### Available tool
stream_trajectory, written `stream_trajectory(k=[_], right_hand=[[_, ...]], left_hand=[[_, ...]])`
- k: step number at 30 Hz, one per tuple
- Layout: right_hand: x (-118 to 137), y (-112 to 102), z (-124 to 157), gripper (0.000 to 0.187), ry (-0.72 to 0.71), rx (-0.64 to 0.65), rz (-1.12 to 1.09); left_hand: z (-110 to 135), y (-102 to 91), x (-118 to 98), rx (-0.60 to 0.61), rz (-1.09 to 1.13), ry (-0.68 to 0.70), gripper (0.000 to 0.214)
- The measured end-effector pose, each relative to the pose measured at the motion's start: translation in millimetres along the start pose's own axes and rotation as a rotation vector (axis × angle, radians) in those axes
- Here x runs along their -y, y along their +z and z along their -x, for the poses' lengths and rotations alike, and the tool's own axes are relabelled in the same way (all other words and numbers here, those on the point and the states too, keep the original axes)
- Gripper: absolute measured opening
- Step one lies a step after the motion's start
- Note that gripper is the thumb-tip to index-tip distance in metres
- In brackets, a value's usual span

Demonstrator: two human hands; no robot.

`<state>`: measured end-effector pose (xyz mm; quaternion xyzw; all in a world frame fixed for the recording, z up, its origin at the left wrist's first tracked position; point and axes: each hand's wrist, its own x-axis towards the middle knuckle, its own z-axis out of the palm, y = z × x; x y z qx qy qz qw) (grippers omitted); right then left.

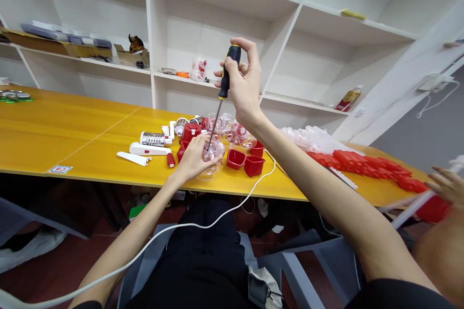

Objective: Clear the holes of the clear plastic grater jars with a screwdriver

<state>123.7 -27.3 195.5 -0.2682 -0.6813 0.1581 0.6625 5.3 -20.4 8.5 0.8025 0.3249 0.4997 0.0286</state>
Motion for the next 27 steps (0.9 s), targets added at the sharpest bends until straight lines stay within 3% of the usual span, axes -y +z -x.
stream_trajectory(k=[5,13,18,23,27], right_hand=[[0.4,-3.4,0.5,0.045,-0.084,-0.052,0.09],[-2.7,-2.7,-2.7,0.038,-0.035,-0.016,0.071],[3.6,-1.5,1.7,0.047,-0.092,-0.028,0.116],[4.3,-4.3,0.2,0.036,-0.101,-0.007,0.109],[2.3,-6.0,-1.3,0.037,-0.071,-0.012,0.106]], left_hand=[[-0.8,-1.2,-2.2,-0.002,0.007,0.0,0.049],[-1.3,-2.6,-4.7,-0.001,-0.002,-0.018,0.046],[-1.5,-2.7,-4.2,-0.004,-0.015,-0.006,0.046],[-1.4,-2.0,-3.3,-0.014,-0.019,-0.002,0.047],[-1.3,-1.3,-2.5,-0.012,-0.023,-0.003,0.047]])
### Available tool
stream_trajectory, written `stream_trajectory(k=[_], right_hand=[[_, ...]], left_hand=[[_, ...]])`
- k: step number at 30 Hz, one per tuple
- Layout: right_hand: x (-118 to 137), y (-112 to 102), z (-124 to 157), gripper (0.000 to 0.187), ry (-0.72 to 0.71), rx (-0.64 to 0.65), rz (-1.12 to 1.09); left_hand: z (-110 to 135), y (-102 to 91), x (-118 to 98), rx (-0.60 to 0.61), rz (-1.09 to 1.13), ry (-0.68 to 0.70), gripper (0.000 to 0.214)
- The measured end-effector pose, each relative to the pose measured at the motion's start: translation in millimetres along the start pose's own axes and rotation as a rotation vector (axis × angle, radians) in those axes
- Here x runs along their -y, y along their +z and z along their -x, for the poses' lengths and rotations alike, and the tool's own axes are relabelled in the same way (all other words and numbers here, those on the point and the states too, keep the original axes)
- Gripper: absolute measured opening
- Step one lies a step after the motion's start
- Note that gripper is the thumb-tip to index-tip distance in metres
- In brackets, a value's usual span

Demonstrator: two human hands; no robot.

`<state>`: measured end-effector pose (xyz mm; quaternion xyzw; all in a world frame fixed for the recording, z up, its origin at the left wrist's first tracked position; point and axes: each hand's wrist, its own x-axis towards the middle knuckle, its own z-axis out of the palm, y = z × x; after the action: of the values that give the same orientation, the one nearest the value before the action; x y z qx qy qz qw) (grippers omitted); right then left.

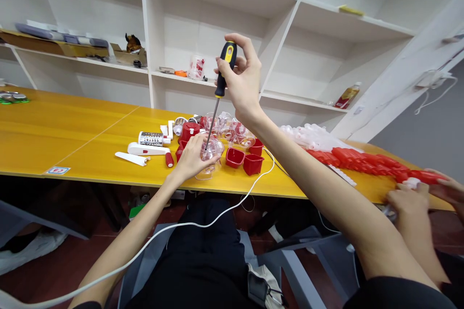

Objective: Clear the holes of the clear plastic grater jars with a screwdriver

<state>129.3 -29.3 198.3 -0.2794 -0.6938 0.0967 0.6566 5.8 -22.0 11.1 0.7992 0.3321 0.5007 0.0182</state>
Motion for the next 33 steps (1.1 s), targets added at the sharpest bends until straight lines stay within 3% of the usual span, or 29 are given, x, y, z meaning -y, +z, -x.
stream_trajectory(k=[5,13,19,28,33], right_hand=[[0,0,1,0.041,-0.026,-0.044,-0.01],[-7,4,-2,0.037,0.093,-0.018,-0.073],[-7,1,-3,0.039,0.006,-0.074,0.074],[-5,2,-1,0.033,0.039,-0.031,-0.031],[3,2,2,0.039,-0.006,-0.048,0.019]], left_hand=[[0,0.4,0,0.004,0.014,0.008,0.048],[0,0.7,1,0.006,-0.001,-0.004,0.045],[0,0.9,1,0.004,0.012,0.0,0.046],[0,-0.6,-1,0.009,0.009,0.001,0.047],[-1,-0.3,-1,0.003,0.015,0.001,0.046]])
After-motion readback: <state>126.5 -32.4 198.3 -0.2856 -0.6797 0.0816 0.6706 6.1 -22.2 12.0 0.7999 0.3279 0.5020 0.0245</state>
